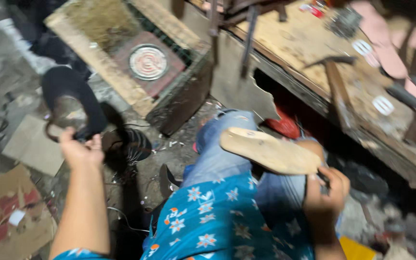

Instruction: The person sits and assembles a shoe: they fit a pink insole into a shoe upper, press a wooden shoe last into the upper, trim excess material with red-handled shears, place the lasted shoe on a heating box, then fit the sole, press the parts together and tap/hammer the sole edge with a small tool to secure it.

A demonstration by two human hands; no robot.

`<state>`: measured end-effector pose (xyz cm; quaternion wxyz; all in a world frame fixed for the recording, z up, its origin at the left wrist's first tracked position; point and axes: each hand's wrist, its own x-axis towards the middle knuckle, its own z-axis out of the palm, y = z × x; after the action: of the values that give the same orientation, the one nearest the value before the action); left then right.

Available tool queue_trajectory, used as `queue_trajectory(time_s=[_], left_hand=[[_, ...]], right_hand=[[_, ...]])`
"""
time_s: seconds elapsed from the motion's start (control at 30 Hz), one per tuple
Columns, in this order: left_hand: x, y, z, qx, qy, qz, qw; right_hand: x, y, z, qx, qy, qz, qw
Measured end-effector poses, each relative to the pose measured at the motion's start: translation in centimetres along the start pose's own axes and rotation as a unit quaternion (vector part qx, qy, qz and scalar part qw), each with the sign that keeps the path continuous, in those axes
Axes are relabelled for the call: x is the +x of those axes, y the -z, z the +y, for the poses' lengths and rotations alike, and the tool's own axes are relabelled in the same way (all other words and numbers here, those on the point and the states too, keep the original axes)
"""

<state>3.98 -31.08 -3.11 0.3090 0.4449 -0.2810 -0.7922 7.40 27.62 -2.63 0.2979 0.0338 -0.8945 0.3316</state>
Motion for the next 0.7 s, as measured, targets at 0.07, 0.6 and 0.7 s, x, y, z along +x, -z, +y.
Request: queue_trajectory(time_s=[0.07,0.6,0.7], left_hand=[[0.4,0.2,-0.1,0.018,0.027,0.038,0.999],[1.9,-11.0,-4.3,0.229,0.091,-0.145,0.958],[2.5,-11.5,-4.8,0.219,0.093,-0.150,0.960]], right_hand=[[0.1,-0.1,-0.8,-0.020,0.013,-0.008,1.000],[0.4,-1.9,-1.5,-0.095,0.042,-0.039,0.994],[0.4,-2.0,-0.8,-0.094,0.052,-0.046,0.993]])
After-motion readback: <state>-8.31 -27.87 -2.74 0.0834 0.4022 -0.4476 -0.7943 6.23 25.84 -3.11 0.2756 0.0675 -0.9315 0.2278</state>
